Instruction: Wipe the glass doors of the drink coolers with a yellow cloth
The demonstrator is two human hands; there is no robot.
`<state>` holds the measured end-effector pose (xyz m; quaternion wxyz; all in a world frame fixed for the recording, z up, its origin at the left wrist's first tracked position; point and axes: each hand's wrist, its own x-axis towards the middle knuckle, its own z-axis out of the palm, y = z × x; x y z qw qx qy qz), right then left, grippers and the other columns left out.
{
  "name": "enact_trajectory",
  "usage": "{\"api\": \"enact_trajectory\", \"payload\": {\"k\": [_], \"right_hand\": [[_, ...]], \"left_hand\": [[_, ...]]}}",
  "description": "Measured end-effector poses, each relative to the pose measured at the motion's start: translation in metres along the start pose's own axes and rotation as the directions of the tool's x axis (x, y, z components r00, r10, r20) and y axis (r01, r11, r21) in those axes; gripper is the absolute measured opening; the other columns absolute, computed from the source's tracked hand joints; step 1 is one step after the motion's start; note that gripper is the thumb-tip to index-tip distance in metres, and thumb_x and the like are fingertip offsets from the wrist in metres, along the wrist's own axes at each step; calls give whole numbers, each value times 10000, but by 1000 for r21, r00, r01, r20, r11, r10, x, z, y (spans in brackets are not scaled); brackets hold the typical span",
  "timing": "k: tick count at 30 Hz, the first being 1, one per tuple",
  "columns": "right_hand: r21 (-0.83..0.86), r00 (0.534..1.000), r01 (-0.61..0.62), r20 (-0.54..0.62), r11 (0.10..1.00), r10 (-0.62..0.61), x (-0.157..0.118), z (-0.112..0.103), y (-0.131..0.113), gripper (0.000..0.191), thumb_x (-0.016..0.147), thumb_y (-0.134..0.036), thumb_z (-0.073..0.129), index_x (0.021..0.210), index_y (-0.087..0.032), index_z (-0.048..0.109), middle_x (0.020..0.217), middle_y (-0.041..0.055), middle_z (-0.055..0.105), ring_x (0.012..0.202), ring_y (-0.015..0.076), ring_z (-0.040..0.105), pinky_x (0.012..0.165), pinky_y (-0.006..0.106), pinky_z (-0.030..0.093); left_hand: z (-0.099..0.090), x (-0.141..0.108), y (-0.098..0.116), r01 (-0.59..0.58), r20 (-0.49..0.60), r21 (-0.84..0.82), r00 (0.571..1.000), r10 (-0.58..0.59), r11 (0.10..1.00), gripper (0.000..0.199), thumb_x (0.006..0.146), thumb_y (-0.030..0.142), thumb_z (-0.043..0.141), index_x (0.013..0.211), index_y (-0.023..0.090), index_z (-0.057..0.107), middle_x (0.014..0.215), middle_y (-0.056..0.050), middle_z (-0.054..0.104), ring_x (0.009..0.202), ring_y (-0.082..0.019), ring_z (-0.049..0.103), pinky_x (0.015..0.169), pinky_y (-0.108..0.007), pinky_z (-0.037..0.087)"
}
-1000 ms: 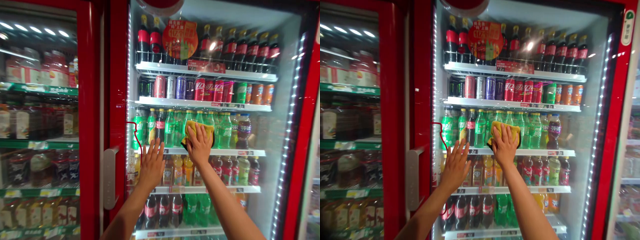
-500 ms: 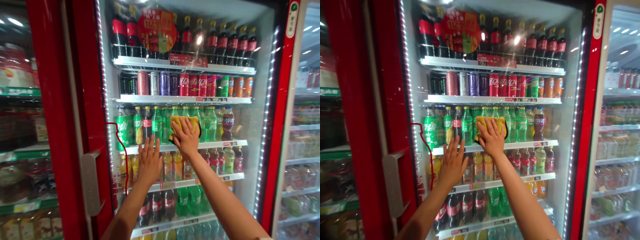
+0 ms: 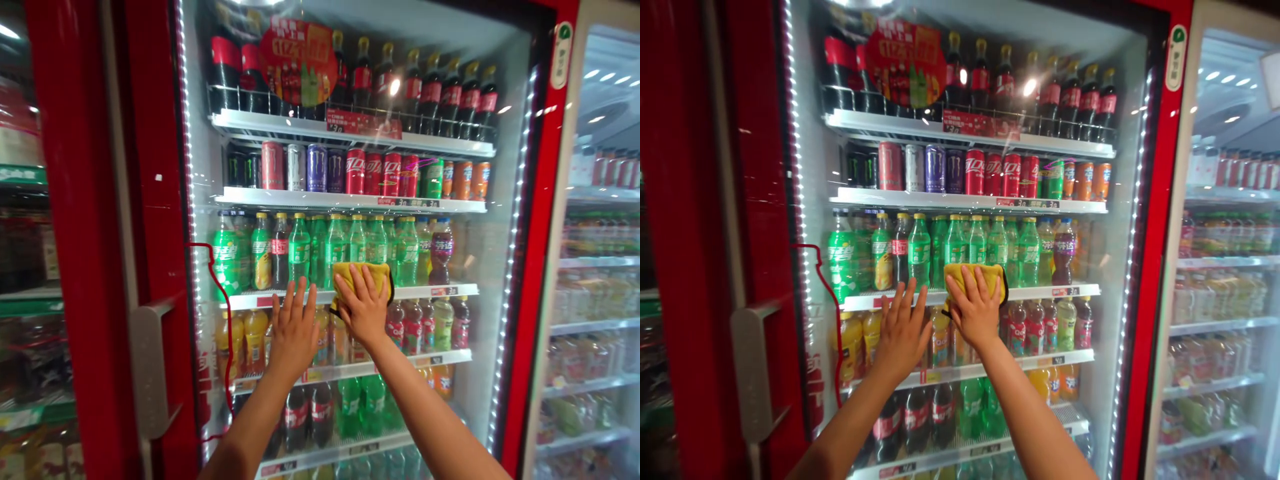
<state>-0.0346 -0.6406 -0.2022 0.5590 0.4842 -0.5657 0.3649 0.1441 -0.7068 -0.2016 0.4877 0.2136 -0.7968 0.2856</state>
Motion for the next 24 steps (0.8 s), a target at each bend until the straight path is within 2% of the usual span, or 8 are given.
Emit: {"api": "enact_trajectory", "payload": {"k": [3,6,9,12,14,16,20,24], "right_hand": [[-20,1000,10,-13,1000,-10,36,-6,25,547,968,-385,547,1508,-372,466,1604,45,439,1511,281,324,1241,606,105],[-41,997,-53,-58,998,50,48,-10,57,567,974,-372,527,1533,-363,434,1618,40,415,1510,287,321,1239,596,140],[-37,984,-151,-99,988,146,22,-10,75,602,977,-344,512,1564,-357,379,1631,58,388,1505,312,329,1219,623,182],[-24,970,-218,-120,976,213,-24,-9,66,635,982,-314,507,1589,-353,324,1637,86,371,1512,341,314,1196,665,191],[-13,986,-157,-65,988,156,-47,-8,51,666,965,-299,542,1592,-342,322,1627,100,389,1518,352,297,1200,680,149],[24,999,-53,4,998,53,-51,-8,38,665,946,-314,585,1573,-349,363,1611,90,422,1521,344,291,1216,671,97],[78,995,85,45,993,-88,-11,-11,40,598,948,-353,593,1525,-384,436,1602,39,446,1517,295,311,1243,623,19],[59,999,39,-24,997,-38,21,-14,70,552,974,-371,560,1515,-383,453,1601,29,448,1510,273,331,1253,587,56]], "left_hand": [[5,9,10,-8,-8,-23,1000,8,1000,781,945,325,590,1618,182,220,1686,-135,228,1576,-317,140,1279,-576,121],[11,12,20,-15,-12,-29,1000,14,999,804,940,329,599,1623,184,201,1689,-130,216,1578,-312,132,1284,-567,108],[16,8,29,-1,-3,-35,1000,1,999,802,945,346,594,1625,190,198,1690,-127,215,1576,-311,146,1286,-562,115],[19,1,36,23,5,-40,1000,-22,999,816,945,359,599,1628,196,182,1689,-124,224,1574,-308,160,1288,-555,117],[20,-2,39,26,4,-37,1000,-26,999,831,950,346,590,1633,189,144,1686,-127,235,1573,-305,164,1287,-554,121],[21,-3,40,31,-4,-27,1000,-31,999,839,960,322,566,1637,181,93,1684,-134,240,1573,-306,163,1282,-557,142],[23,1,44,50,-32,1,998,-50,999,852,967,298,543,1638,179,32,1691,-156,203,1573,-325,157,1268,-576,177],[27,5,52,71,-68,26,995,-69,997,844,973,294,533,1638,187,24,1696,-174,172,1571,-338,160,1261,-605,167]]}}
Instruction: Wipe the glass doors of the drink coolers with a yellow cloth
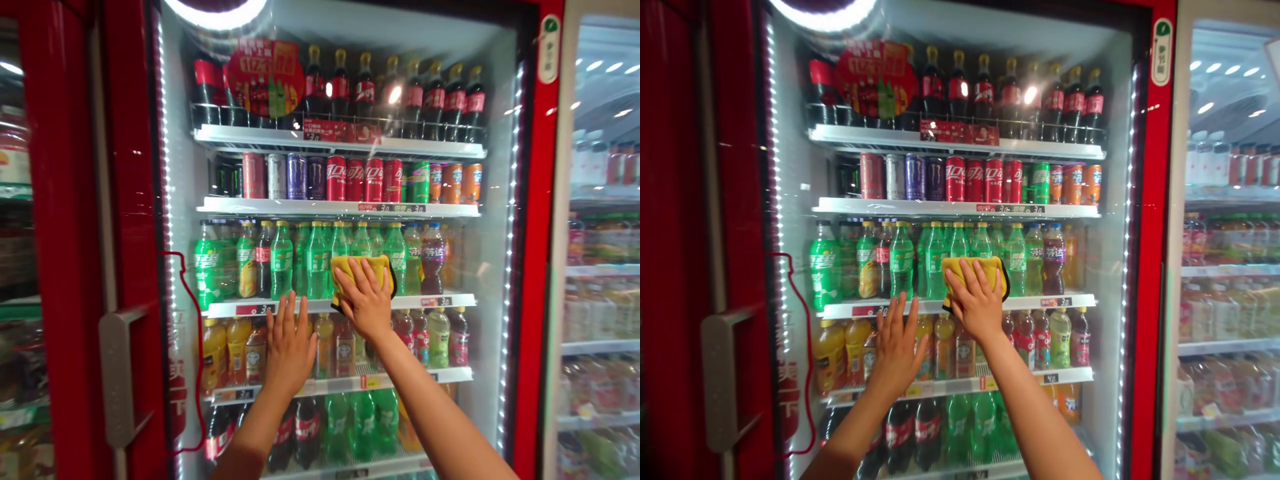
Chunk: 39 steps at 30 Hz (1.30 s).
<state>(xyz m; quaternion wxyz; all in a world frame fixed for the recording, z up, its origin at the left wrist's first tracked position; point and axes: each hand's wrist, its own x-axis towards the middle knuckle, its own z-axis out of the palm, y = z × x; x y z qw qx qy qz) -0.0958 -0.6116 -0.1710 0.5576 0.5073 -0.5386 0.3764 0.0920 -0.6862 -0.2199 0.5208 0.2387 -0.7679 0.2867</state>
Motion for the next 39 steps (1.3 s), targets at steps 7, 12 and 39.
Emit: {"api": "enact_trajectory", "payload": {"k": [7,12,39], "right_hand": [[-16,991,-131,-38,991,130,-72,-4,7,643,957,-325,581,1566,-347,377,1590,81,457,1520,318,299,1229,639,105],[15,997,-15,70,1000,14,-74,-9,-1,610,926,-329,624,1513,-357,460,1585,61,470,1512,301,317,1241,629,25],[-112,958,-277,-113,954,264,-57,-15,80,581,954,-278,501,1528,-336,438,1608,68,413,1507,295,327,1209,613,231]], "left_hand": [[2,-9,17,1,29,17,1000,-2,1000,837,970,283,532,1638,195,36,1693,-165,193,1572,-332,159,1253,-604,201],[3,-6,26,-61,61,-6,996,61,998,832,965,265,535,1638,196,51,1684,-155,231,1574,-314,159,1261,-596,189],[17,6,22,-168,73,-170,981,182,971,772,950,275,574,1625,269,200,1687,-110,234,1566,-329,182,1264,-609,175]]}}
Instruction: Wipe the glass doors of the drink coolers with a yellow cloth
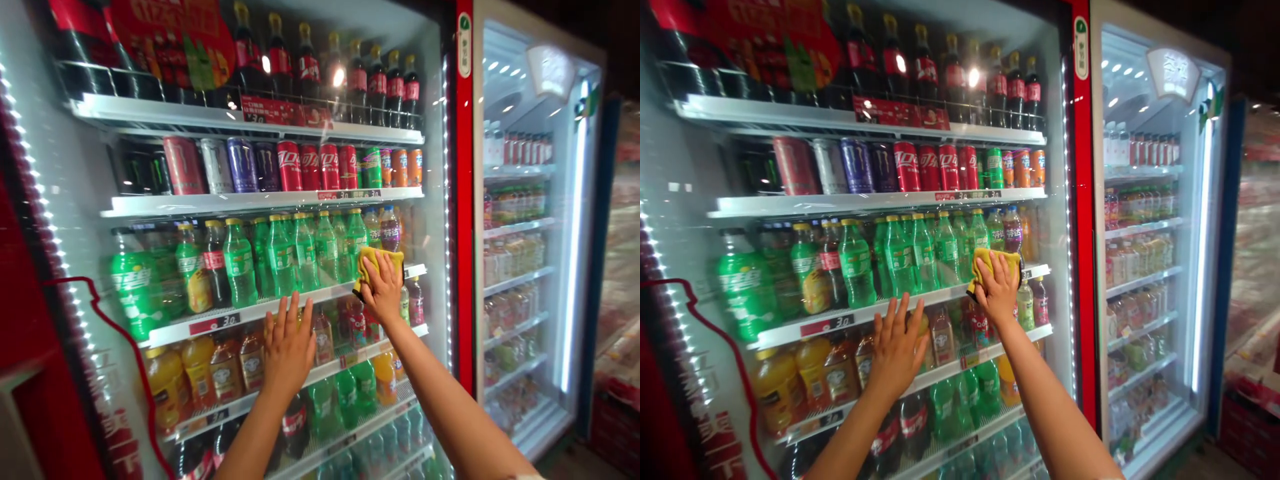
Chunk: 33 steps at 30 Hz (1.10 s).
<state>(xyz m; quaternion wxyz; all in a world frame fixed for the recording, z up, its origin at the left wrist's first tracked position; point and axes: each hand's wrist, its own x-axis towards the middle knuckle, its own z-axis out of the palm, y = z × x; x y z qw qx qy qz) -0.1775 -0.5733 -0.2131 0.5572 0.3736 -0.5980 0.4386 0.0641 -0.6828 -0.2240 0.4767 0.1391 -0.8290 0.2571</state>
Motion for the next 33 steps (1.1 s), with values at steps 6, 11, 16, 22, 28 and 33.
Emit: {"api": "enact_trajectory", "payload": {"k": [6,11,16,22,28,33], "right_hand": [[-30,998,-35,55,999,37,-53,-2,-9,711,928,-204,515,1596,-334,308,1638,93,358,1523,346,280,1184,674,216],[8,974,178,142,984,-178,-12,-6,4,667,899,-235,560,1539,-361,421,1633,45,383,1519,314,298,1223,620,179],[-3,995,82,51,997,-82,16,-6,58,680,908,-241,524,1561,-367,380,1648,29,350,1509,304,315,1222,599,212],[-33,995,-90,42,995,91,-42,-15,66,690,934,-200,484,1589,-337,317,1635,99,358,1531,337,269,1167,663,268],[51,941,251,222,967,-256,-14,-21,48,637,891,-246,586,1505,-368,468,1625,43,401,1535,306,267,1232,640,122],[61,951,253,165,965,-260,30,-22,91,565,918,-291,572,1476,-360,512,1601,35,441,1513,285,317,1241,594,157]], "left_hand": [[3,3,6,-5,-33,-15,999,4,1000,815,965,333,568,1633,266,106,1655,-106,312,1548,-291,254,1281,-592,71],[15,19,22,-23,-38,-31,999,22,999,808,965,345,571,1630,291,115,1645,-79,332,1539,-269,282,1290,-555,51],[21,25,38,-10,-30,-39,1000,9,999,807,970,321,556,1631,283,94,1655,-72,305,1551,-266,244,1296,-534,85],[28,21,53,-16,-37,-38,999,14,999,797,960,311,564,1631,257,137,1656,-73,306,1562,-250,207,1299,-504,67],[36,36,69,-68,-8,-22,998,67,997,761,943,328,577,1618,254,232,1641,-67,350,1559,-229,229,1301,-474,52],[43,48,87,-83,24,1,996,83,997,784,941,350,572,1623,233,204,1646,-69,338,1558,-232,233,1303,-467,59]]}}
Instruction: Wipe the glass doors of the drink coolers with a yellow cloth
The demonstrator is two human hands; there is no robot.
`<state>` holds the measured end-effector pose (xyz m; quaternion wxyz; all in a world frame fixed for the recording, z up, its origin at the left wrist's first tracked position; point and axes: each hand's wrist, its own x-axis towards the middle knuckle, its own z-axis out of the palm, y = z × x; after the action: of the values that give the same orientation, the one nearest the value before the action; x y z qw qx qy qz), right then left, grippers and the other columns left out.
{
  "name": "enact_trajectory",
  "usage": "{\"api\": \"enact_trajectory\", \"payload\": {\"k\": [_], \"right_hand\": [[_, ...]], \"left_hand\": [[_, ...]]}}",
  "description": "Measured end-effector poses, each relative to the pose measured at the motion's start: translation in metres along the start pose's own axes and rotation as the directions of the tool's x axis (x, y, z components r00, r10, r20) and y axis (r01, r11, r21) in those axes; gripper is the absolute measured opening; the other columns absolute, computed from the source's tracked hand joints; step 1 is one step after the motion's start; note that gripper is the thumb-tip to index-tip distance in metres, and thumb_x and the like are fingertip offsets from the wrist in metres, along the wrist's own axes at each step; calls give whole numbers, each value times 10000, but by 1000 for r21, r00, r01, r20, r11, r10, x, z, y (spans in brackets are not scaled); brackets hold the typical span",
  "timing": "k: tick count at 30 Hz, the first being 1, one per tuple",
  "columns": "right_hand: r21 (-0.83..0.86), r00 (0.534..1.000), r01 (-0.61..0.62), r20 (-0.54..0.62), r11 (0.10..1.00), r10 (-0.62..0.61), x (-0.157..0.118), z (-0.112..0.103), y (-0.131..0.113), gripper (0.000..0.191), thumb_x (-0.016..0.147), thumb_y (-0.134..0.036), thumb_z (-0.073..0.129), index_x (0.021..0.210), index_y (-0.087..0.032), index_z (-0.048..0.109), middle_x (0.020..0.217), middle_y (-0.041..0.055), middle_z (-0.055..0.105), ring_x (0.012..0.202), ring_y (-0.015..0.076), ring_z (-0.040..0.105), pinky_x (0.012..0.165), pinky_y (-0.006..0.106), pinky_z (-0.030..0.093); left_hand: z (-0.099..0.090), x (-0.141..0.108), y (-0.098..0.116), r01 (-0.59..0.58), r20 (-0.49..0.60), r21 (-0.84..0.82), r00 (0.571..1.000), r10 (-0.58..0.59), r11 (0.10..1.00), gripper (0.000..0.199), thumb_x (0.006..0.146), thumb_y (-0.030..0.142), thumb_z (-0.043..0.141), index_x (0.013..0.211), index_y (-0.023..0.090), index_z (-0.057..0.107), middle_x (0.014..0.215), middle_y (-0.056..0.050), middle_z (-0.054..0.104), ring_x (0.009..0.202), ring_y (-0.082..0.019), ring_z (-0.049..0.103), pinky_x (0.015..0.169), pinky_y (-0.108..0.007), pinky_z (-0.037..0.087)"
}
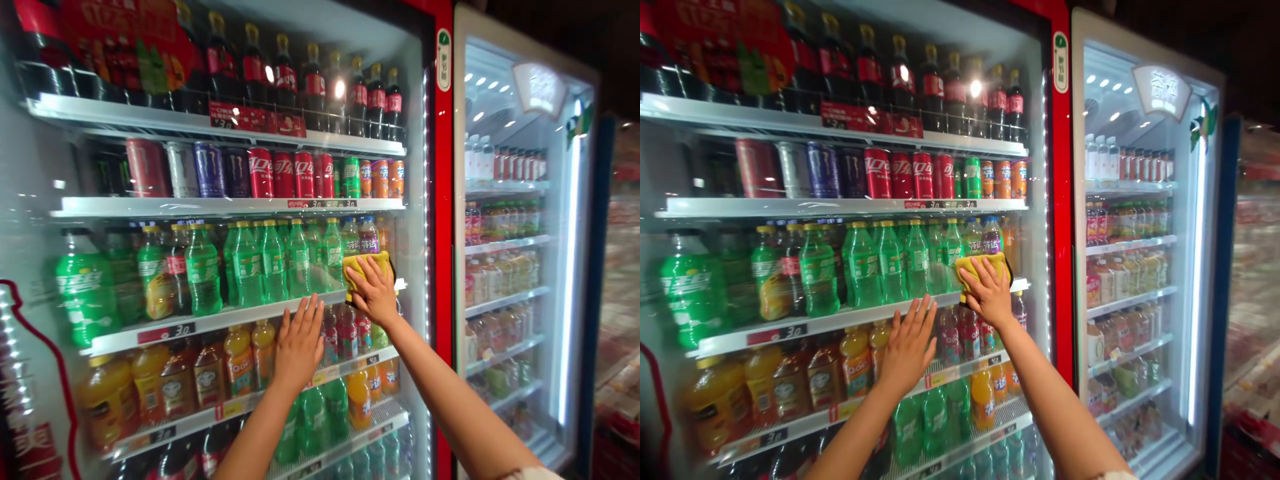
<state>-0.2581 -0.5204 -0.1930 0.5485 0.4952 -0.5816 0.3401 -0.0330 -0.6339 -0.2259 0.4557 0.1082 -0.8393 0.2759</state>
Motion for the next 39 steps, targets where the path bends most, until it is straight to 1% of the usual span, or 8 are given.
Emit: {"api": "enact_trajectory", "payload": {"k": [4,8,14,19,25,32,36,39], "right_hand": [[2,976,-192,-102,981,191,-44,5,18,609,938,-248,523,1535,-329,430,1616,76,401,1514,312,311,1211,627,223],[-18,960,-265,-100,964,262,-89,10,-6,640,934,-213,516,1555,-305,391,1618,116,388,1530,348,268,1179,675,238],[40,998,47,42,998,-49,-42,0,-12,584,897,-250,577,1468,-359,514,1586,49,463,1520,295,308,1233,628,138],[19,995,-87,-53,996,88,-17,-5,35,534,922,-282,558,1453,-332,541,1587,54,457,1508,285,327,1234,593,184],[-5,937,-335,-106,942,332,-81,6,24,624,961,-232,497,1566,-319,370,1643,99,346,1539,329,248,1189,666,230],[27,993,-104,50,994,103,-59,-4,30,644,931,-215,537,1541,-377,409,1640,44,368,1538,316,265,1216,650,195],[21,987,-158,-2,987,158,-39,-10,77,617,940,-236,520,1537,-359,425,1644,40,357,1533,310,276,1223,625,221],[8,959,-277,-69,961,277,-61,-7,91,632,961,-244,484,1571,-352,359,1649,66,341,1531,328,276,1193,656,265]], "left_hand": [[4,-4,8,-5,14,14,1000,5,1000,748,947,352,562,1615,234,247,1655,-71,317,1564,-233,211,1302,-464,39],[5,-11,9,-13,22,17,1000,12,1000,730,950,343,559,1611,249,263,1652,-64,324,1556,-233,236,1300,-452,30],[12,0,15,-15,-29,22,999,15,1000,764,952,378,565,1618,223,224,1635,-68,358,1555,-234,239,1294,-460,-33],[15,8,26,-16,1,32,1000,16,999,688,948,359,570,1586,253,336,1639,-50,349,1546,-238,267,1289,-461,-49],[17,-2,30,-19,18,39,1000,19,999,701,931,351,592,1579,229,354,1647,-65,326,1556,-233,240,1289,-452,-38],[25,17,38,-66,1,66,998,66,996,697,928,351,582,1577,235,356,1640,-54,345,1582,-200,129,1285,-469,-70],[31,30,49,-84,6,75,996,84,994,686,931,340,573,1576,251,357,1647,-44,335,1584,-199,116,1281,-476,-86],[33,29,55,-69,13,52,998,68,996,687,931,325,572,1577,239,356,1647,-52,332,1579,-204,147,1282,-461,-87]]}}
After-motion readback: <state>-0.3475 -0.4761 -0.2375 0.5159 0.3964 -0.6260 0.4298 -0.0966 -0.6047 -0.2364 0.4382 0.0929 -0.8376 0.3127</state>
